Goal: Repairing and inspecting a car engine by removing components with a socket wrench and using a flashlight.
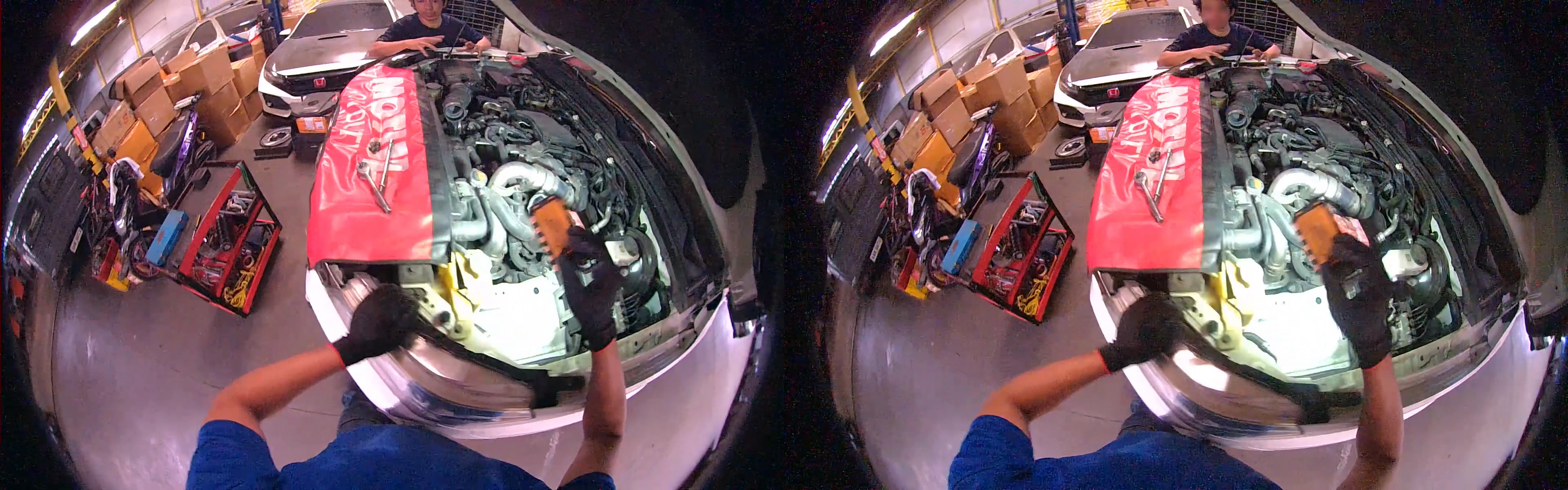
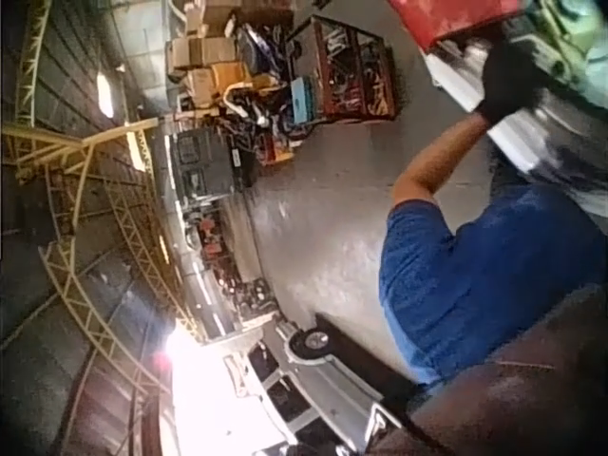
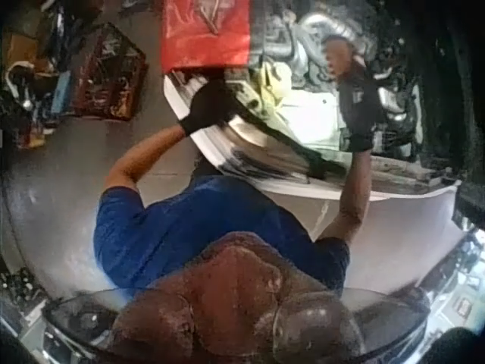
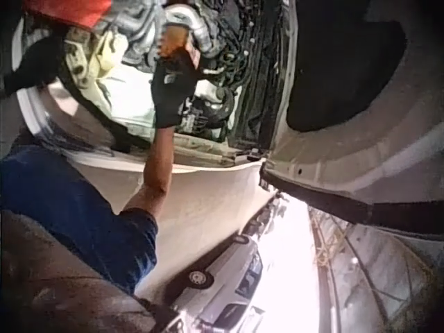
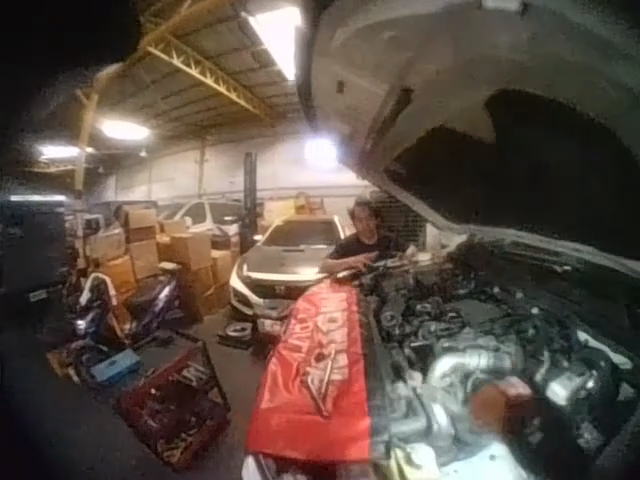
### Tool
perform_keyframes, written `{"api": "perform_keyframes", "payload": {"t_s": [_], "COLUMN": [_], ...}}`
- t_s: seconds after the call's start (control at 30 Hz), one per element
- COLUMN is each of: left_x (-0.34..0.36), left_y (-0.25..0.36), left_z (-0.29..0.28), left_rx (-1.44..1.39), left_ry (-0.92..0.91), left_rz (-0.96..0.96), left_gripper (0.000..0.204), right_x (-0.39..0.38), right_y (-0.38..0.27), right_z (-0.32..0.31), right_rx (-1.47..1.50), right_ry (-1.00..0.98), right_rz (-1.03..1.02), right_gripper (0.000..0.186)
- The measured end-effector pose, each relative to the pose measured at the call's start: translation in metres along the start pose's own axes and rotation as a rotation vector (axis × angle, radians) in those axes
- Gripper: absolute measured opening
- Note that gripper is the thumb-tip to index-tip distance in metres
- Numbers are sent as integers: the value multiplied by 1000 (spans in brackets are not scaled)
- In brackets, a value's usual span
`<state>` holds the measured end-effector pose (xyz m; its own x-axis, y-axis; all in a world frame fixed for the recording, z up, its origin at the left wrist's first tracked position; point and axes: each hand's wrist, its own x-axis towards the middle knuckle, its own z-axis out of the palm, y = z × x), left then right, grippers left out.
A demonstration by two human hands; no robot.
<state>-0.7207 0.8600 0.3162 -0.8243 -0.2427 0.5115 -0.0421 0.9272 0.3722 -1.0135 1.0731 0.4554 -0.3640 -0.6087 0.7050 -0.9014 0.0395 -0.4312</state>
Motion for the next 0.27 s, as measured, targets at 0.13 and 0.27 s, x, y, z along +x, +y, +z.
{"api": "perform_keyframes", "payload": {"t_s": [0.13,0.27], "left_x": [-1,-5], "left_y": [-5,-24], "left_z": [-5,-12], "left_rx": [-12,-102], "left_ry": [-5,101], "left_rz": [147,263], "left_gripper": [20,23], "right_x": [15,34], "right_y": [-62,-100], "right_z": [80,132], "right_rx": [35,25], "right_ry": [-62,-123], "right_rz": [-76,-155], "right_gripper": [29,35]}}
